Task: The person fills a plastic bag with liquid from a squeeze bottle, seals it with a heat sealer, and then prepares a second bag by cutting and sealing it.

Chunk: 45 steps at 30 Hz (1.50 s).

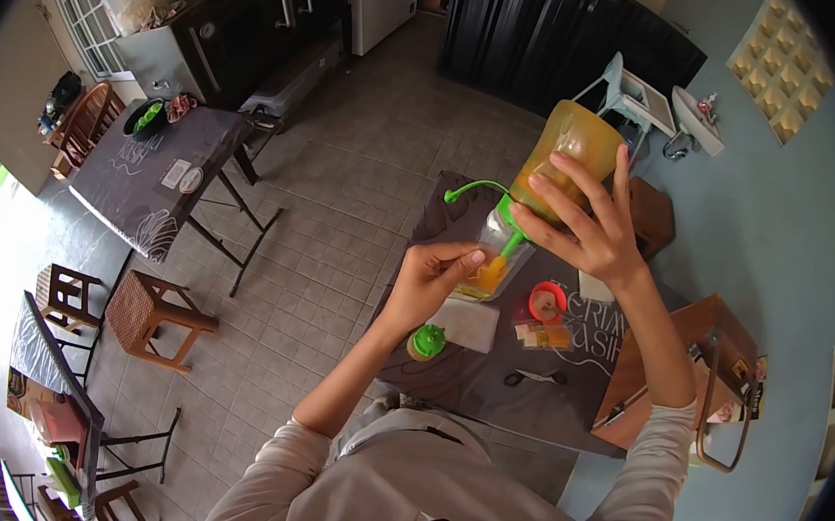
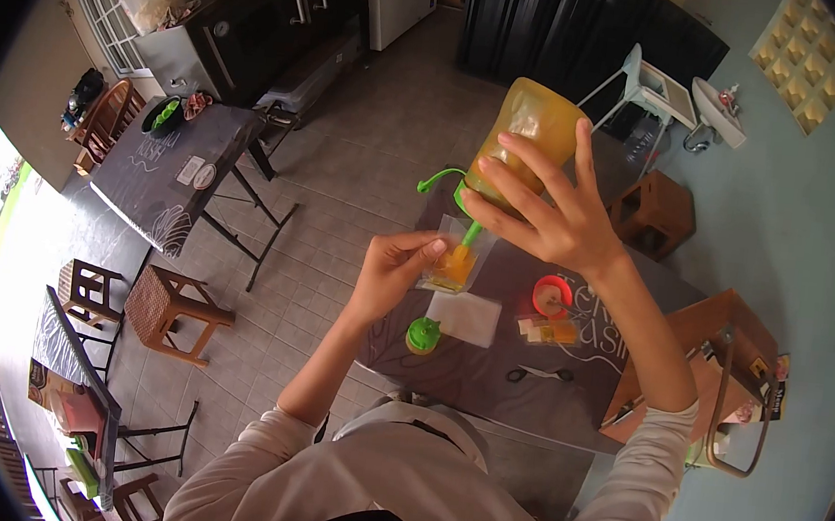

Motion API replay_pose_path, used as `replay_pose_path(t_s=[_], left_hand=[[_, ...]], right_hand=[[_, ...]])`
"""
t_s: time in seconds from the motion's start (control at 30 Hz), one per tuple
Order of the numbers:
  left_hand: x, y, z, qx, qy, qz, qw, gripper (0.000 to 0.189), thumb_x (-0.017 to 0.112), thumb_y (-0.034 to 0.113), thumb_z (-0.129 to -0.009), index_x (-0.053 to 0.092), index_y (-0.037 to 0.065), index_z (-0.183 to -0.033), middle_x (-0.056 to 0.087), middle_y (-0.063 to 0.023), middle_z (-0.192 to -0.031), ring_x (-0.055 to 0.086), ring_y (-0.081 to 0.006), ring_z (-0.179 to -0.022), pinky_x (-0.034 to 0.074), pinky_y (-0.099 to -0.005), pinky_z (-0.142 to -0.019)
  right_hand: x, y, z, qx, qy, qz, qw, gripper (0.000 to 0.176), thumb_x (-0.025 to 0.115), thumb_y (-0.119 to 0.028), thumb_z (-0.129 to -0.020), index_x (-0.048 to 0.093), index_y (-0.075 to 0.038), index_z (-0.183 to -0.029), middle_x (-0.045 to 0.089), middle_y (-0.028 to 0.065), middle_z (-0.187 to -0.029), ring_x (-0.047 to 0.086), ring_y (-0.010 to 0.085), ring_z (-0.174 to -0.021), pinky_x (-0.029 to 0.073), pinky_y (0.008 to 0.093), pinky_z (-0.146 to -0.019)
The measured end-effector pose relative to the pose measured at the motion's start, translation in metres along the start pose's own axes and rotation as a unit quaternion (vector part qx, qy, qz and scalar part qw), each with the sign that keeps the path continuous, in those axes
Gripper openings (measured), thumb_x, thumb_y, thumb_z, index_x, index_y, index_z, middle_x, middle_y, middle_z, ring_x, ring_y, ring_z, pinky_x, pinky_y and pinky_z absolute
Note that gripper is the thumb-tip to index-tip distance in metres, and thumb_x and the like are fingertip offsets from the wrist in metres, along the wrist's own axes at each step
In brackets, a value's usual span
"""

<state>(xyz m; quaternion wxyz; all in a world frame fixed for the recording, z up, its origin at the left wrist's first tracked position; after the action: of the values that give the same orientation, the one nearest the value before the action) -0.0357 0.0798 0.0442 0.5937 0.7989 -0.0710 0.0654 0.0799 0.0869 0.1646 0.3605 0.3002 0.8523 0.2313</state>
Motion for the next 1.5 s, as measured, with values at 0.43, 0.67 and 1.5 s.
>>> replay_pose_path(t_s=[0.43,0.67,1.5], left_hand=[[-0.003,0.007,0.004,0.017,0.004,-0.008,1.0,0.022,0.053,0.014,-0.087,0.062,-0.004,-0.098,0.064,-0.0066,-0.085,0.057,-0.0077,-0.078,0.046,-0.0218,-0.07],[-0.011,0.005,0.008,0.004,0.023,-0.017,1.0,0.022,0.055,0.014,-0.086,0.063,-0.004,-0.095,0.063,-0.0049,-0.082,0.054,-0.0073,-0.075,0.044,-0.0215,-0.068],[-0.102,-0.025,0.064,-0.01,0.239,-0.022,0.971,0.024,0.056,0.017,-0.086,0.062,-0.005,-0.095,0.062,-0.0032,-0.084,0.054,-0.0073,-0.08,0.042,-0.0209,-0.073]], right_hand=[[0.005,0.009,0.0,0.103,-0.041,-0.081,0.991,0.036,0.068,-0.017,-0.063,0.063,-0.028,-0.097,0.052,-0.0034,-0.111,0.047,0.0212,-0.11,0.025,0.0612,-0.097],[0.025,0.011,0.016,0.231,-0.043,-0.209,0.949,0.048,0.075,-0.011,-0.054,0.063,-0.018,-0.1,0.055,0.0019,-0.109,0.047,0.0225,-0.11,0.034,0.0491,-0.094],[0.293,-0.157,0.278,0.645,-0.018,-0.39,0.657,0.072,0.081,-0.025,-0.053,0.05,-0.004,-0.115,0.056,0.0138,-0.102,0.056,0.0268,-0.093,0.044,0.0355,-0.082]])
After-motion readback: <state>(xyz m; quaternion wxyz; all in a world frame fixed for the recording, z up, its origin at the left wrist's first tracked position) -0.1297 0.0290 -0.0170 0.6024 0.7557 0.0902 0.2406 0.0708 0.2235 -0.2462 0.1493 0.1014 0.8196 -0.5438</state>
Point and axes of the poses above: each hand's wrist, its own z-axis away from the middle knuckle, its own x-axis out of the palm, y = z × x, the point moved 8 cm from there along -z, towards the middle knuckle
